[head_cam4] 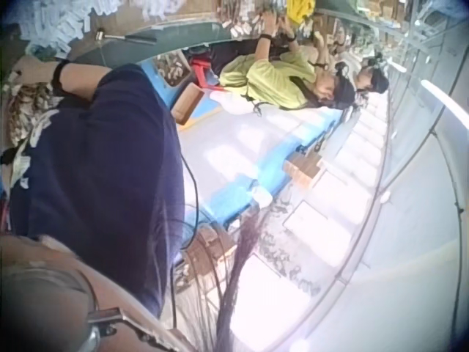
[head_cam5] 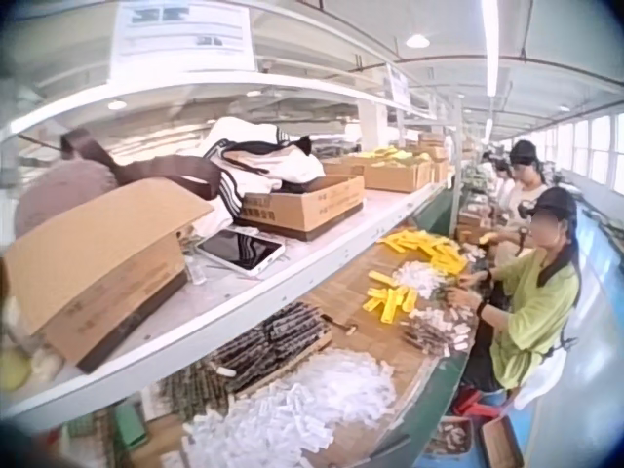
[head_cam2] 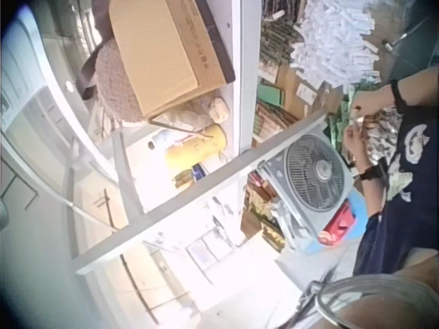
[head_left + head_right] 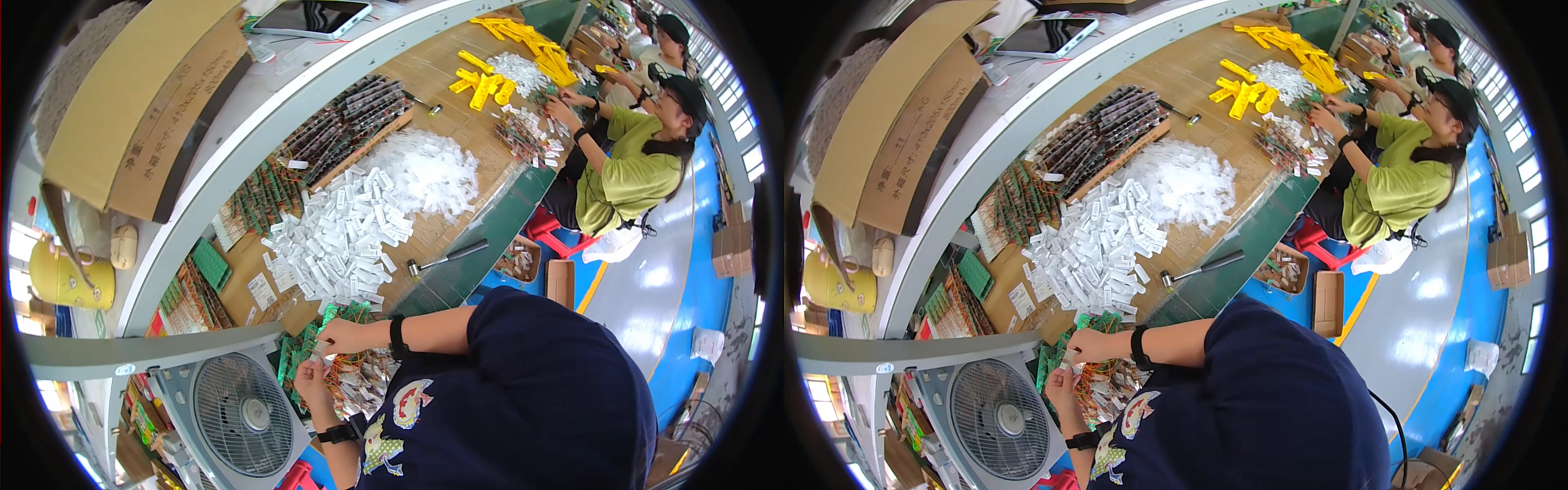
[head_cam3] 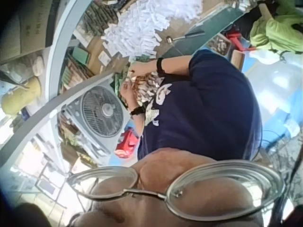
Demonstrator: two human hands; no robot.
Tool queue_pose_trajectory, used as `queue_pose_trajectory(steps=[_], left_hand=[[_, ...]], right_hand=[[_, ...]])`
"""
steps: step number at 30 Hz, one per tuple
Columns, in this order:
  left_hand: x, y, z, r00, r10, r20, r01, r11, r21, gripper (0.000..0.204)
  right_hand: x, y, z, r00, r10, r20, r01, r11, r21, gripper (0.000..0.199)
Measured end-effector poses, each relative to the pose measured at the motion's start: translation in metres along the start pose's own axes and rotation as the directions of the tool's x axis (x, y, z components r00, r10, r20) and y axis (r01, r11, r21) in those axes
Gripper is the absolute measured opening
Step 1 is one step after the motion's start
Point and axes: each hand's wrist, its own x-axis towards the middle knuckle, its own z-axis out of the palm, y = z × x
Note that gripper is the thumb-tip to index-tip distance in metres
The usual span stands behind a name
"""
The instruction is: Assembling and sorting small LED circuit board strips and components on a factory line.
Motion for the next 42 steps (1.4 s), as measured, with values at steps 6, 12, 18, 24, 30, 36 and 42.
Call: queue_pose_trajectory(steps=[6,12,18,24,30,36,42], left_hand=[[-0.006,0.004,0.022,0.977,0.155,-0.149,-0.126,0.974,0.186,0.010],[-0.009,0.000,0.013,0.973,0.223,-0.064,-0.212,0.967,0.138,0.006],[-0.008,0.004,0.016,0.985,0.170,0.027,-0.172,0.974,0.146,0.006],[-0.010,-0.009,0.024,0.953,0.249,-0.172,-0.163,0.901,0.402,0.009],[-0.007,0.002,0.024,0.990,0.140,0.034,-0.139,0.989,-0.045,0.007],[-0.006,-0.018,0.025,0.969,0.167,-0.184,-0.108,0.950,0.293,0.008],[-0.007,-0.010,0.012,0.993,0.066,0.099,-0.056,0.993,-0.103,0.008]], right_hand=[[-0.016,-0.024,0.023,0.974,0.045,-0.224,-0.070,0.992,-0.103,0.020],[-0.009,-0.006,-0.009,0.974,0.179,0.137,-0.185,0.982,0.032,0.021],[-0.003,0.008,-0.013,0.901,0.187,0.391,-0.364,0.816,0.450,0.021],[-0.020,-0.011,0.035,0.951,0.013,-0.310,-0.101,0.958,-0.270,0.022],[0.013,0.014,-0.028,0.882,0.210,0.422,-0.320,0.924,0.209,0.030],[-0.009,-0.021,0.023,0.996,0.041,-0.083,-0.078,0.854,-0.514,0.020],[0.020,0.024,-0.024,0.732,0.351,0.585,-0.625,0.687,0.370,0.022]])
